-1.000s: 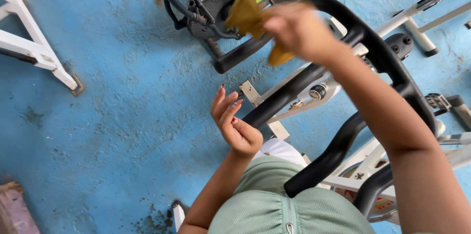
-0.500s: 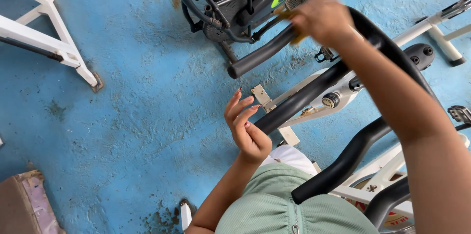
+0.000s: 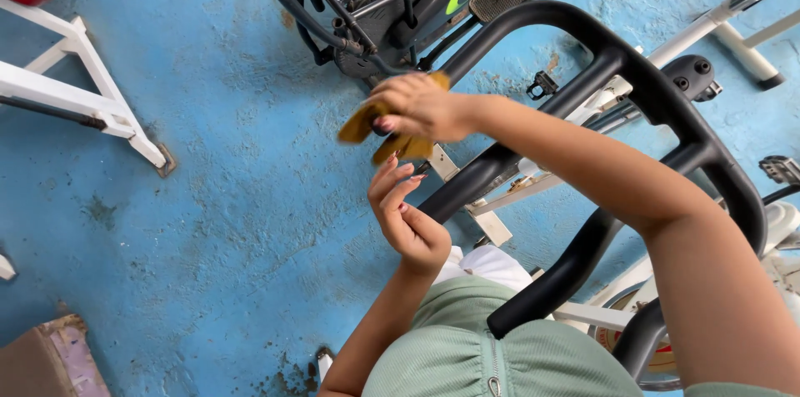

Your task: Wiping down stationary bikes with a cloth in a gym setting.

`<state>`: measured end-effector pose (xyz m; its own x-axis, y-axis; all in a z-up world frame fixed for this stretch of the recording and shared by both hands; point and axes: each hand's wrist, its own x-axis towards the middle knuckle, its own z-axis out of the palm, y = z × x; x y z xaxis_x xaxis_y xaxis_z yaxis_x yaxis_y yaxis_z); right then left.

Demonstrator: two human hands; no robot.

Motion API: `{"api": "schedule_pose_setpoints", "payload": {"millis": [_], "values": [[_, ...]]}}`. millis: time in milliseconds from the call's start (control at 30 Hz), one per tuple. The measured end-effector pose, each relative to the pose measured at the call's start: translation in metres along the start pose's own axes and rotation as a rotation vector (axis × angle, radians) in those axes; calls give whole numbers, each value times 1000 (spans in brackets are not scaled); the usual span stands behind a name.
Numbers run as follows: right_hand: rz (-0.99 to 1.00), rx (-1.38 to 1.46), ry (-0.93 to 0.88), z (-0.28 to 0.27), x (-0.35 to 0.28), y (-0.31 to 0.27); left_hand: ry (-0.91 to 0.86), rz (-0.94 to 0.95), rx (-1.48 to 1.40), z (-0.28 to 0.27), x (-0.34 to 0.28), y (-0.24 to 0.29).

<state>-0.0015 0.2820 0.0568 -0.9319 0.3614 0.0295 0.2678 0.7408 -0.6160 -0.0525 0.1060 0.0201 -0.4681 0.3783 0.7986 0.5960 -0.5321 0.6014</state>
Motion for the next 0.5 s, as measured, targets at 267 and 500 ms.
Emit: {"api": "schedule_pose_setpoints", "payload": {"millis": [267,500], "values": [[-90,-245,-40,7,-10,58,-36,9,-63,-2,5,0],[147,-689,-8,-85,-48,60,-42,36,-60,-1,5,-5]]}}
